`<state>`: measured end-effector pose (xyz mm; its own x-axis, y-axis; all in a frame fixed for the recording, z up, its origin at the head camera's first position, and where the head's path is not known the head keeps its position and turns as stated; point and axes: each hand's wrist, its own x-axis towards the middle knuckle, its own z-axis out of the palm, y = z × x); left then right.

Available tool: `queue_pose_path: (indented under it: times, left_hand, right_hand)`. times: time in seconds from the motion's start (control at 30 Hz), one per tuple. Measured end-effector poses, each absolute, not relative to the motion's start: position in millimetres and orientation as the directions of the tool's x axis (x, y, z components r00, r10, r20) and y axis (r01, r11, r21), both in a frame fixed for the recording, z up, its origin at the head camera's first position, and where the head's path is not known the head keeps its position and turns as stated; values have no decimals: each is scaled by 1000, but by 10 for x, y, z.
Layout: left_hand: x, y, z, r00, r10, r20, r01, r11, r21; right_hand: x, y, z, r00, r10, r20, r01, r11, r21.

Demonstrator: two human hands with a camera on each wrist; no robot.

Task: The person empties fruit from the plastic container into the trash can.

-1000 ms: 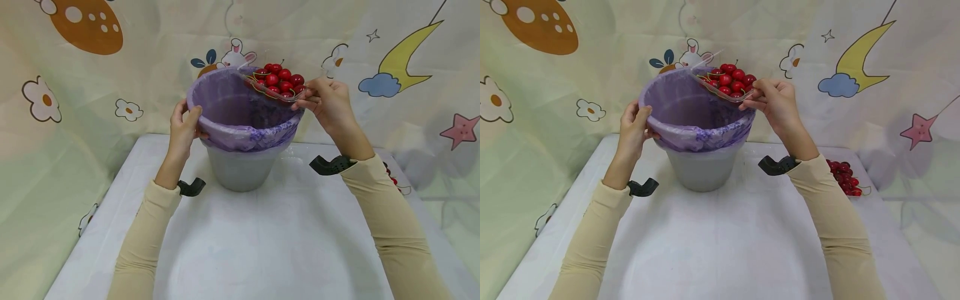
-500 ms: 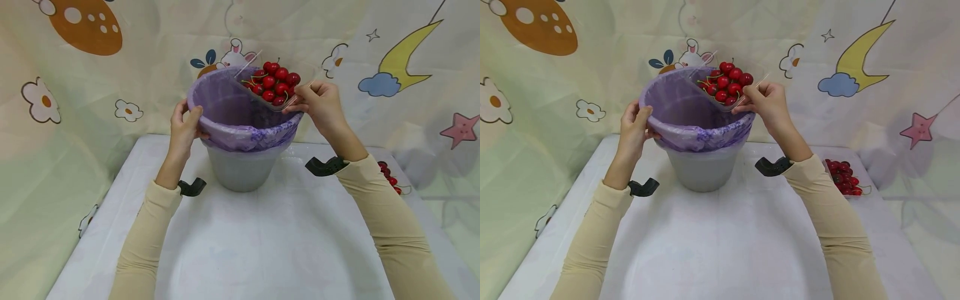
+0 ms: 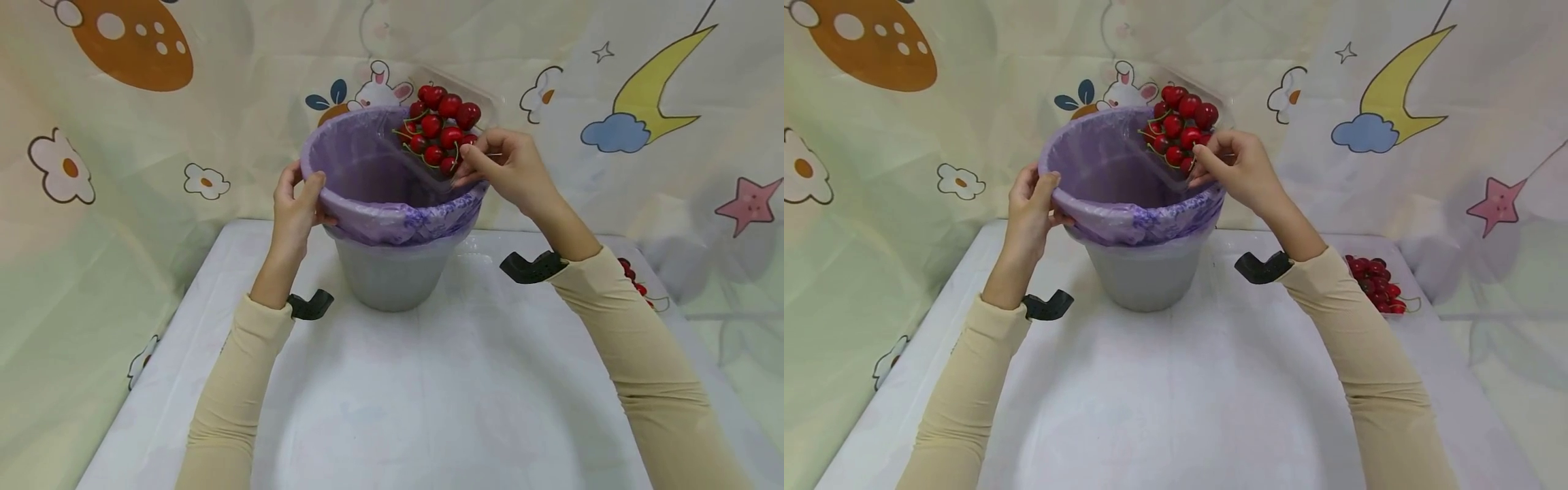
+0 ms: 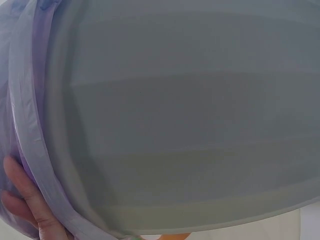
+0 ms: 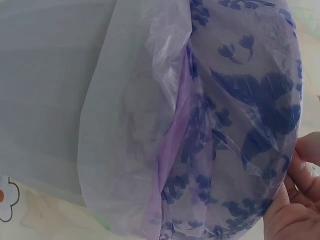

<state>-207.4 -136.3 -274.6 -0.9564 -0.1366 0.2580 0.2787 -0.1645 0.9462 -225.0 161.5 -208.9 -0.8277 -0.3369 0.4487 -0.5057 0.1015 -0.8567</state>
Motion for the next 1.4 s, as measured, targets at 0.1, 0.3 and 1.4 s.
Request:
queue_pose_path:
  times: [0.1,0.3,1.4]
  left_hand:
    - [-2077,-1366,-2747,-956,-138,258,279,-165,946]
    - [-2078,-1366,-2745,-958,-142,249,270,-161,949]
    - [-2081,-1347,-2746,-958,-151,242,266,-162,950]
  right_hand:
    - [-2243,1600,-2084,-805,-362,470,-559,195,-806]
    - [-2203,1556,-2103,-751,-396,528,-658,383,-648]
    - [-2195,1545,-2205,-616,-438,654,-775,485,-405]
